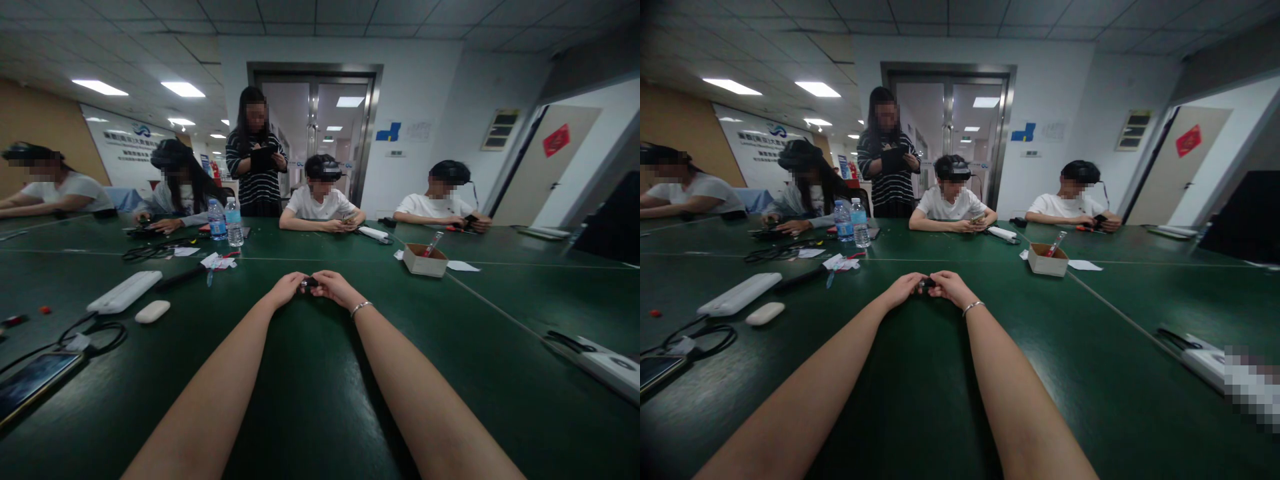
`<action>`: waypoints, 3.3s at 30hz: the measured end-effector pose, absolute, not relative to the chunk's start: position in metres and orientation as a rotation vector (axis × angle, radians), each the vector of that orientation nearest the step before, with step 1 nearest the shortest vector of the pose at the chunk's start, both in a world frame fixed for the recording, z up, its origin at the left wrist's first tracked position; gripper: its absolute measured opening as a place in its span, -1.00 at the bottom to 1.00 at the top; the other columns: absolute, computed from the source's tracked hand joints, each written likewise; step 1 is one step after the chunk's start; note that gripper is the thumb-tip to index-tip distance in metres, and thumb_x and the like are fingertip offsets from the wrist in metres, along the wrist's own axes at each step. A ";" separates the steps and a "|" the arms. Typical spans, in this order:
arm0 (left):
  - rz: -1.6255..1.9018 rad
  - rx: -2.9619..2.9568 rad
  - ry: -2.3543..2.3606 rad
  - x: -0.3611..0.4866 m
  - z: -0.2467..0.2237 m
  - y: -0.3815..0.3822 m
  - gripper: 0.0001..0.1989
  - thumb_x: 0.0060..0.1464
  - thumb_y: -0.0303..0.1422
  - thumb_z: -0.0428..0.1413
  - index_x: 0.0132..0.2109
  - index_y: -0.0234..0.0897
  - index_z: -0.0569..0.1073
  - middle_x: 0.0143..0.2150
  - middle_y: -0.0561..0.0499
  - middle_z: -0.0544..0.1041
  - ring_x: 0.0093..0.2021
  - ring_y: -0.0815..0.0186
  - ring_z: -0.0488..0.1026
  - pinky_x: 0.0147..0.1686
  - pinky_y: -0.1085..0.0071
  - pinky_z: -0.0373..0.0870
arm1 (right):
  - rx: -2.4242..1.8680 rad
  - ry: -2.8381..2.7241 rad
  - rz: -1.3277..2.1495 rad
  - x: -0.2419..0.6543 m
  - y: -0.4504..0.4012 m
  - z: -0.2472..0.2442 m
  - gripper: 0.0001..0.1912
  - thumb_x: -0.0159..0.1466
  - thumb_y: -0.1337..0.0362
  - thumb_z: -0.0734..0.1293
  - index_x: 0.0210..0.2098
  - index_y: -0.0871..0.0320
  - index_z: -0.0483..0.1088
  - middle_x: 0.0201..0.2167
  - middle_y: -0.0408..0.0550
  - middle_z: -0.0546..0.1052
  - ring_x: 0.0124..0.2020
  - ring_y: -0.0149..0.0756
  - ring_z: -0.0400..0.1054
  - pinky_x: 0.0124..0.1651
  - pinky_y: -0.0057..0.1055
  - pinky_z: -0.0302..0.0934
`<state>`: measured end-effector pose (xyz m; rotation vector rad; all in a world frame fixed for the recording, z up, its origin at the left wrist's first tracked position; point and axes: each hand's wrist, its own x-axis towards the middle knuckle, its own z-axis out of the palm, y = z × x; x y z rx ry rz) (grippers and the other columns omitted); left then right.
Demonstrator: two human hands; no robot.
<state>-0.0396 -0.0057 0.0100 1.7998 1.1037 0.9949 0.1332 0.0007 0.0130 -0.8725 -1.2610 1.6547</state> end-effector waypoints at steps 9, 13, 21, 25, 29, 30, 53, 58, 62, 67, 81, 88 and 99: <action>0.965 1.802 1.068 -0.041 0.006 -0.001 -0.63 0.08 -0.24 -0.10 -0.08 -0.37 0.39 -0.44 -0.01 0.41 -0.40 0.36 0.32 -0.39 0.46 0.22 | -0.861 -1.262 1.662 0.134 0.001 0.012 -0.96 0.27 0.43 0.25 -0.32 0.30 0.30 -0.54 0.03 0.48 -0.58 -0.38 0.42 -0.48 -0.54 0.38; 1.001 1.775 1.056 -0.041 0.004 -0.001 -0.69 0.03 -0.32 -0.01 -0.09 -0.34 0.40 -0.26 -0.05 0.45 -0.35 0.38 0.34 -0.31 0.44 0.26 | -0.864 -1.265 1.656 0.134 0.001 0.012 -0.95 0.28 0.44 0.23 -0.32 0.31 0.30 -0.54 0.04 0.48 -0.58 -0.38 0.42 -0.47 -0.54 0.37; 1.111 1.785 1.060 -0.044 0.008 -0.006 -0.62 -0.11 -0.34 0.15 -0.08 -0.32 0.41 -0.25 -0.06 0.45 -0.31 0.34 0.37 -0.21 0.37 0.30 | -0.859 -1.249 1.660 0.134 0.001 0.013 -0.94 0.30 0.43 0.20 -0.31 0.30 0.28 -0.56 0.03 0.47 -0.59 -0.38 0.41 -0.48 -0.52 0.37; 1.154 1.746 1.058 -0.044 0.011 -0.009 -0.61 -0.16 -0.35 0.19 -0.11 -0.33 0.43 -0.24 -0.07 0.44 -0.31 0.34 0.38 -0.19 0.36 0.31 | -0.844 -1.250 1.662 0.134 0.001 0.013 -0.93 0.30 0.41 0.21 -0.32 0.30 0.28 -0.56 0.03 0.47 -0.60 -0.38 0.41 -0.50 -0.52 0.36; 1.162 1.743 1.043 -0.043 0.010 -0.008 -0.64 -0.16 -0.35 0.19 -0.14 -0.33 0.45 -0.26 -0.08 0.46 -0.26 0.29 0.39 -0.17 0.34 0.30 | -0.860 -1.258 1.661 0.135 0.000 0.014 -0.94 0.28 0.47 0.19 -0.31 0.30 0.29 -0.56 0.02 0.46 -0.61 -0.38 0.40 -0.53 -0.54 0.35; 1.159 1.743 1.042 -0.043 0.010 -0.007 -0.64 -0.16 -0.35 0.19 -0.14 -0.33 0.45 -0.25 -0.08 0.47 -0.25 0.29 0.39 -0.17 0.33 0.31 | -0.862 -1.258 1.663 0.135 -0.001 0.015 -0.93 0.27 0.50 0.19 -0.30 0.30 0.29 -0.56 0.01 0.46 -0.62 -0.38 0.41 -0.53 -0.54 0.35; 1.197 1.633 1.055 -0.042 0.010 -0.007 -0.65 -0.26 -0.23 0.25 -0.29 -0.37 0.50 -0.28 -0.11 0.53 -0.23 0.22 0.45 -0.08 0.25 0.30 | -0.899 -1.331 1.662 0.134 -0.005 0.022 -0.80 0.19 0.58 0.20 -0.21 0.25 0.25 -0.59 -0.11 0.42 -0.65 -0.43 0.36 -0.59 -0.58 0.31; 1.206 1.634 1.046 -0.042 0.009 -0.007 -0.63 -0.28 -0.20 0.26 -0.30 -0.36 0.50 -0.30 -0.11 0.54 -0.23 0.20 0.45 -0.09 0.25 0.31 | -0.916 -1.346 1.656 0.133 -0.006 0.023 -0.93 0.26 0.45 0.21 -0.25 0.27 0.27 -0.56 -0.07 0.42 -0.67 -0.43 0.35 -0.63 -0.57 0.29; 1.190 1.650 1.067 -0.042 0.008 -0.006 -0.62 -0.28 -0.18 0.25 -0.29 -0.36 0.50 -0.28 -0.12 0.54 -0.22 0.19 0.45 -0.08 0.24 0.31 | -0.868 -1.351 1.675 0.135 -0.004 0.022 -0.80 0.19 0.54 0.25 -0.21 0.23 0.26 -0.55 -0.14 0.41 -0.64 -0.44 0.36 -0.57 -0.54 0.34; 1.187 1.639 1.075 -0.042 0.006 -0.007 -0.60 -0.27 -0.16 0.23 -0.27 -0.35 0.49 -0.27 -0.11 0.54 -0.22 0.20 0.45 -0.08 0.26 0.30 | -0.902 -1.369 1.688 0.135 -0.003 0.020 -0.93 0.26 0.38 0.23 -0.24 0.24 0.25 -0.58 -0.11 0.41 -0.67 -0.43 0.35 -0.62 -0.55 0.32; 1.172 1.644 1.088 -0.040 0.009 -0.012 -0.58 -0.27 -0.13 0.24 -0.29 -0.35 0.49 -0.29 -0.11 0.54 -0.23 0.20 0.45 -0.10 0.26 0.32 | -0.923 -1.415 1.667 0.131 -0.003 0.019 -0.86 0.21 0.45 0.28 -0.24 0.23 0.24 -0.55 -0.13 0.41 -0.66 -0.45 0.36 -0.62 -0.57 0.34; 1.169 1.627 1.070 -0.040 0.008 -0.011 -0.60 -0.27 -0.16 0.25 -0.28 -0.36 0.48 -0.28 -0.12 0.53 -0.22 0.19 0.45 -0.08 0.23 0.31 | -0.919 -1.409 1.659 0.131 -0.006 0.022 -0.84 0.19 0.52 0.27 -0.24 0.25 0.26 -0.59 -0.17 0.38 -0.67 -0.45 0.35 -0.62 -0.58 0.33; 1.157 1.661 1.087 -0.042 0.005 -0.007 -0.64 -0.20 -0.19 0.22 -0.26 -0.34 0.48 -0.29 -0.10 0.53 -0.24 0.23 0.44 -0.13 0.29 0.32 | -0.897 -1.357 1.661 0.134 -0.008 0.023 -0.89 0.20 0.53 0.25 -0.29 0.26 0.32 -0.56 -0.12 0.42 -0.64 -0.47 0.35 -0.57 -0.57 0.33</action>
